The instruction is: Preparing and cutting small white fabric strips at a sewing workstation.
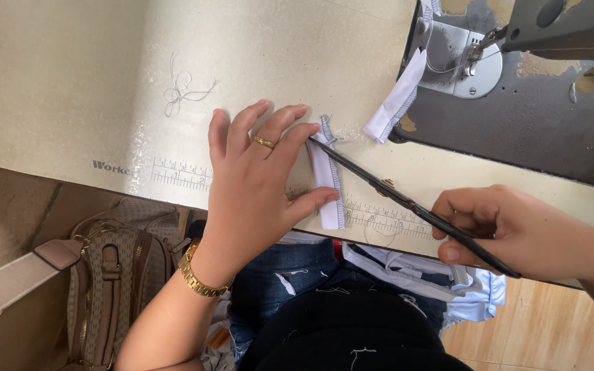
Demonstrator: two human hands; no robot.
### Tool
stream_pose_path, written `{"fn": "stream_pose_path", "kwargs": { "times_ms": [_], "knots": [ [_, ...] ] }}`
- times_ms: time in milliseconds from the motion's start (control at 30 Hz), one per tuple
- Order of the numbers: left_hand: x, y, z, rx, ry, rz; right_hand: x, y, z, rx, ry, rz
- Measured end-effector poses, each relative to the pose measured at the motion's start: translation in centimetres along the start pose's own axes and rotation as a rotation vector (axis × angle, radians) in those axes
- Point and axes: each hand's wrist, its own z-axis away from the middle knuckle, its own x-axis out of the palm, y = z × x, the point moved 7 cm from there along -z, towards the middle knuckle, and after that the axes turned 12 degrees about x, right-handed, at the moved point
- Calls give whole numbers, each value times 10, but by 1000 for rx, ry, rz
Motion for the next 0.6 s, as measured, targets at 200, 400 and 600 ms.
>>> {"fn": "stream_pose_path", "kwargs": {
  "times_ms": [200, 400, 600],
  "knots": [
    [0, 1, 0, 6, 10, 2, -5, -9, 5, 69, 82, 159],
    [14, -9, 1, -26, -184, 1, -13, 12, 28, -55, 123, 152],
    [0, -36, -27, -64, -271, 264, -13, 93, 75, -143, 257, -254]
  ]
}}
